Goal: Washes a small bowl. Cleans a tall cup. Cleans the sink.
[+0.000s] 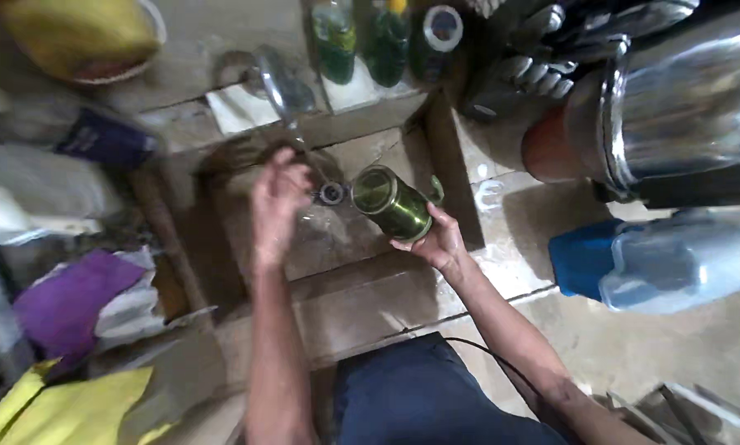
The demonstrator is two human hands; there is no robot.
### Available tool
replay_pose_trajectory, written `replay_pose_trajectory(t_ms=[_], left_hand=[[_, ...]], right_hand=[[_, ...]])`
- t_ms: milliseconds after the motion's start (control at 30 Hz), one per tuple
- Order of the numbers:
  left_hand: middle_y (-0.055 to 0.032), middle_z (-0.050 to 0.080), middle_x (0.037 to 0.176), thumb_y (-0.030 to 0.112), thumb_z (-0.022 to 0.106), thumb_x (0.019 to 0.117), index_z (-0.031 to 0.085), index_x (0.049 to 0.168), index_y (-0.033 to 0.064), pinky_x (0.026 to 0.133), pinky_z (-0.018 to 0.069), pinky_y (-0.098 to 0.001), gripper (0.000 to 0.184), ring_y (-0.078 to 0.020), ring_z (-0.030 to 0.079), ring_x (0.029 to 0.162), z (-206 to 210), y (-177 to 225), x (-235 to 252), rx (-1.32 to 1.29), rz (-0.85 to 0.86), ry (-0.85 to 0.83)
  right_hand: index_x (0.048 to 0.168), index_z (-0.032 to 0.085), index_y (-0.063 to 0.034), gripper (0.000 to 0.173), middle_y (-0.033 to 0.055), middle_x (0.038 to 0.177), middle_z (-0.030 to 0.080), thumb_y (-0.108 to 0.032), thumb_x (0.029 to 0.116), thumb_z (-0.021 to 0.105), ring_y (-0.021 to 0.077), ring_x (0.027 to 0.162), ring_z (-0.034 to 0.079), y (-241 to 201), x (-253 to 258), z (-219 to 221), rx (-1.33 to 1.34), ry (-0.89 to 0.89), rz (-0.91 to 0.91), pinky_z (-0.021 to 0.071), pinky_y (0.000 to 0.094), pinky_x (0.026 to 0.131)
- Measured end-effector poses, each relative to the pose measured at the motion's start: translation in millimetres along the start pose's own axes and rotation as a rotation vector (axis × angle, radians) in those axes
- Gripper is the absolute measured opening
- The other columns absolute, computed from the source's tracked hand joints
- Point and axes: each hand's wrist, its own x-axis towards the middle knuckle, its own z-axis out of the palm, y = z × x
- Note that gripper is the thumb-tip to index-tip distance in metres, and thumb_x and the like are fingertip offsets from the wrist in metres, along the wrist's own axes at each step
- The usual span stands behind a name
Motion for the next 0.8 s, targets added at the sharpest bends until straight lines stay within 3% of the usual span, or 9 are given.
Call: replay_pose_trajectory(t_ms=[133, 200, 300, 367, 433, 500, 567, 700, 800], left_hand=[[-0.0078, 0.057, 0.144, 0.038, 0.095, 0.0665, 0.027, 0.162, 0.0269, 0.091, 0.0613, -0.0447, 0.118, -0.0251, 0.064, 0.120, 52, -12, -102, -0.061, 0.137, 0.082], [-0.0083, 0.058, 0.143, 0.030, 0.097, 0.0665, 0.027, 0.161, 0.0253, 0.092, 0.0621, -0.0442, 0.118, -0.0242, 0.065, 0.118, 78, -19, -112, -0.087, 0.181, 0.329], [-0.0130, 0.059, 0.139, 0.018, 0.096, 0.0680, 0.034, 0.155, 0.0105, 0.097, 0.0606, -0.0441, 0.106, -0.0221, 0.065, 0.118, 81, -27, -104, -0.053, 0.323, 0.665], [-0.0148, 0.065, 0.130, 0.014, 0.097, 0.0625, 0.044, 0.147, 0.0034, 0.096, 0.0615, -0.0432, 0.101, -0.0213, 0.068, 0.114, 63, -23, -103, -0.060, 0.372, 0.700], [-0.0158, 0.065, 0.130, 0.018, 0.097, 0.0625, 0.047, 0.145, 0.0014, 0.102, 0.0579, -0.0421, 0.098, -0.0211, 0.066, 0.117, 47, -18, -113, -0.022, 0.359, 0.650], [-0.0197, 0.065, 0.132, 0.018, 0.097, 0.0620, 0.050, 0.143, -0.0043, 0.107, 0.0543, -0.0417, 0.096, -0.0232, 0.065, 0.121, 35, -14, -127, 0.003, 0.390, 0.625], [-0.0227, 0.064, 0.132, 0.016, 0.097, 0.0602, 0.051, 0.140, -0.0094, 0.107, 0.0538, -0.0417, 0.095, -0.0250, 0.065, 0.122, 21, -9, -142, 0.013, 0.452, 0.641], [-0.0272, 0.060, 0.134, 0.013, 0.095, 0.0635, 0.046, 0.140, -0.0146, 0.108, 0.0522, -0.0391, 0.095, -0.0266, 0.063, 0.124, -26, -1, -180, 0.007, 0.533, 0.695], [-0.0264, 0.047, 0.151, 0.026, 0.096, 0.0659, 0.033, 0.152, -0.0108, 0.115, 0.0467, -0.0390, 0.113, -0.0260, 0.052, 0.137, -55, -5, -217, -0.065, 0.469, 0.811]], right_hand=[[0.139, 0.054, -0.0183, 0.052, 0.0154, 0.129, 0.064, -0.050, 0.0973, 0.058, 0.0347, 0.110, 0.067, 23, 13, 24, -0.028, -0.133, 0.085, 0.0584, 0.0574, 0.088], [0.135, 0.056, -0.0171, 0.048, 0.0141, 0.124, 0.066, -0.048, 0.0972, 0.059, 0.0317, 0.107, 0.068, 39, 16, 33, -0.085, -0.187, 0.079, 0.0589, 0.0541, 0.086], [0.145, 0.049, -0.0090, 0.046, 0.0176, 0.129, 0.065, -0.038, 0.1090, 0.045, 0.0329, 0.112, 0.067, 55, 11, 48, -0.458, -0.168, -0.045, 0.0590, 0.0560, 0.091], [0.148, 0.041, -0.0035, 0.052, 0.0157, 0.130, 0.061, -0.022, 0.1039, 0.060, 0.0257, 0.108, 0.068, 59, 12, 58, -0.848, -0.092, -0.276, 0.0630, 0.0453, 0.085], [0.152, 0.037, 0.0007, 0.075, 0.0195, 0.141, 0.053, -0.023, 0.0917, 0.075, 0.0220, 0.111, 0.064, 48, 6, 68, -1.197, -0.196, -0.526, 0.0588, 0.0365, 0.088], [0.134, 0.057, 0.0036, 0.052, 0.0193, 0.121, 0.065, -0.025, 0.0937, 0.073, 0.0175, 0.090, 0.067, 39, -2, 79, -1.380, -0.371, -0.672, 0.0592, 0.0343, 0.077], [0.118, 0.063, 0.0018, 0.033, 0.0105, 0.097, 0.067, -0.024, 0.0979, 0.065, 0.0107, 0.072, 0.063, 40, -4, 98, -1.484, -0.586, -0.670, 0.0570, 0.0297, 0.065], [0.110, 0.063, -0.0006, 0.045, 0.0095, 0.083, 0.066, -0.043, 0.1009, 0.052, 0.0180, 0.064, 0.063, 66, 7, 134, -1.739, -0.848, -0.762, 0.0566, 0.0414, 0.059], [0.109, 0.062, -0.0008, 0.047, 0.0110, 0.080, 0.064, -0.045, 0.1028, 0.047, 0.0229, 0.065, 0.063, 96, -5, 190, -1.801, -0.928, -0.866, 0.0549, 0.0480, 0.061]])
